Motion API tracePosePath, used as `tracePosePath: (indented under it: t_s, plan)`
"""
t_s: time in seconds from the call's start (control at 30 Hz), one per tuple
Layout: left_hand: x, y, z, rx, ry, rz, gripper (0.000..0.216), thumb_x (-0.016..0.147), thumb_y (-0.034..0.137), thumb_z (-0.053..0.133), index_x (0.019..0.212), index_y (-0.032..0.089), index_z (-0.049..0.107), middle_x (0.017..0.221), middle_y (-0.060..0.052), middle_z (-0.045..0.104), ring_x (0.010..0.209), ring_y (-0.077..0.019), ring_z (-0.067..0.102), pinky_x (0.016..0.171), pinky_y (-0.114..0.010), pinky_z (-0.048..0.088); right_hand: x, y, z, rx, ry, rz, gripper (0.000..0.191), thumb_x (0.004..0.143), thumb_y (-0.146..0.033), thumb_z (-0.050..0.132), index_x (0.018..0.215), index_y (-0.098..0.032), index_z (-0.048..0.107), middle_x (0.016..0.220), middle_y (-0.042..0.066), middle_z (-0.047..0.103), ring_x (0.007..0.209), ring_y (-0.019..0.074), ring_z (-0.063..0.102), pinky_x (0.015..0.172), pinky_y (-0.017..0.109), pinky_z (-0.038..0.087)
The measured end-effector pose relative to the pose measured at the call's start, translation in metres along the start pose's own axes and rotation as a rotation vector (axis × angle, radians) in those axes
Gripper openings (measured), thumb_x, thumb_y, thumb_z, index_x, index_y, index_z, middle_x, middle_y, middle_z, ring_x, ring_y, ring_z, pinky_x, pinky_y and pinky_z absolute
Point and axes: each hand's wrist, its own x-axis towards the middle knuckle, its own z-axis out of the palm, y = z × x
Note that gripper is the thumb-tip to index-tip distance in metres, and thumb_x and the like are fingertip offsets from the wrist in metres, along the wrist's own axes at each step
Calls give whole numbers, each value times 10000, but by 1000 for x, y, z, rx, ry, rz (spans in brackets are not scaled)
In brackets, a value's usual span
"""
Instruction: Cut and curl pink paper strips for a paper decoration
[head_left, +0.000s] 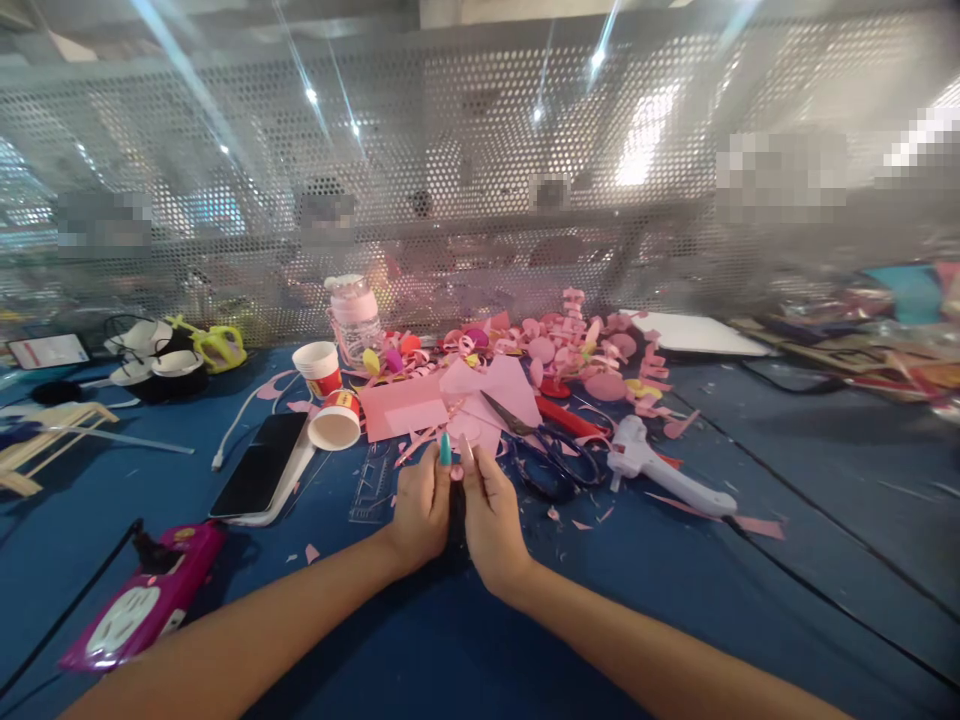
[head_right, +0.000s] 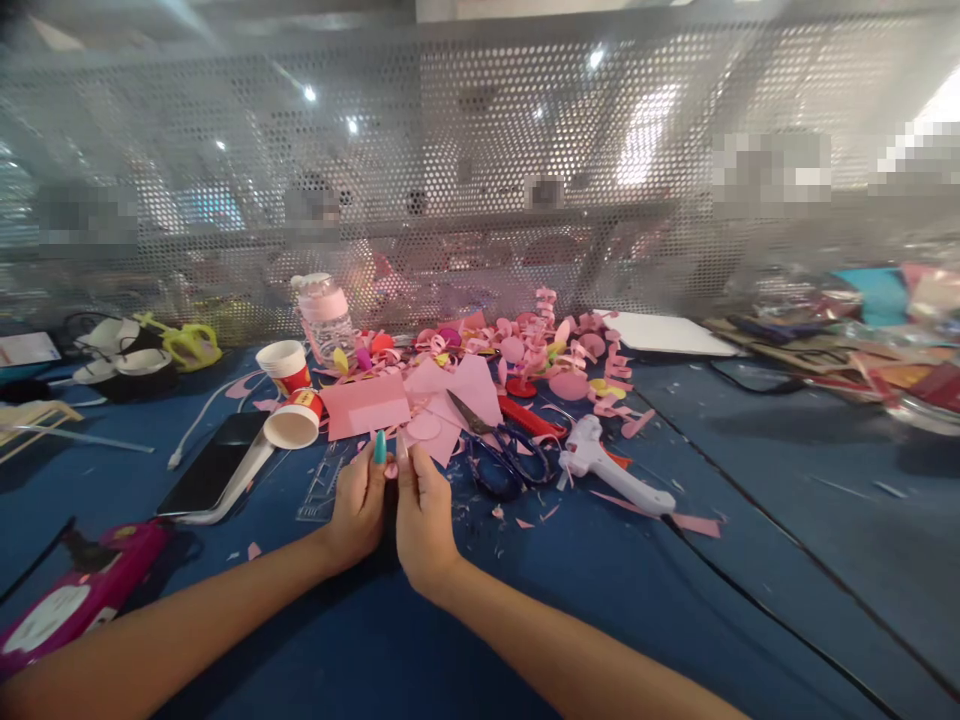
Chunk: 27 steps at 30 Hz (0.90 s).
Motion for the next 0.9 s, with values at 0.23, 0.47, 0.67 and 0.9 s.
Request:
tracePosePath:
  t_s: [0.23,0.47,0.67,0.9]
  plan:
    - [12,-8,-7,-102,-81,81,348,907,368,322,1114,133,475,1047,-132,574,934,-197,563,769,-327,470,15,2,-14,-72,-48,-128,296,865,-391,375,634,-210,334,542,-59,308,452,79,276,416,210,262]
    - [18,-19,-7,-105,-90,273,294,887,174,402,1157,183,517,1137,-100,594,1092,-182,521,936,-373,418,32,7,-29,-179,-96,-217,277,864,-395,388,680,-196,441,571,-34,419,512,102,391,500,229,335]
    - [21,-23,-5,-84,11,294,241,847,167,498,1072,210,574,1078,-73,638,1042,-178,563,926,-410,429,39,2,-30,40,-116,-17,420,831,-541,366,707,-181,543,683,21,548,640,148,512,597,264,431]
    - [21,-27,-4,52,48,313,234,836,189,527,1059,213,591,1042,-68,664,1014,-183,588,940,-429,405,36,5,-29,-24,-220,-88,241,751,-403,591,855,-185,600,809,21,613,747,152,558,697,257,441]
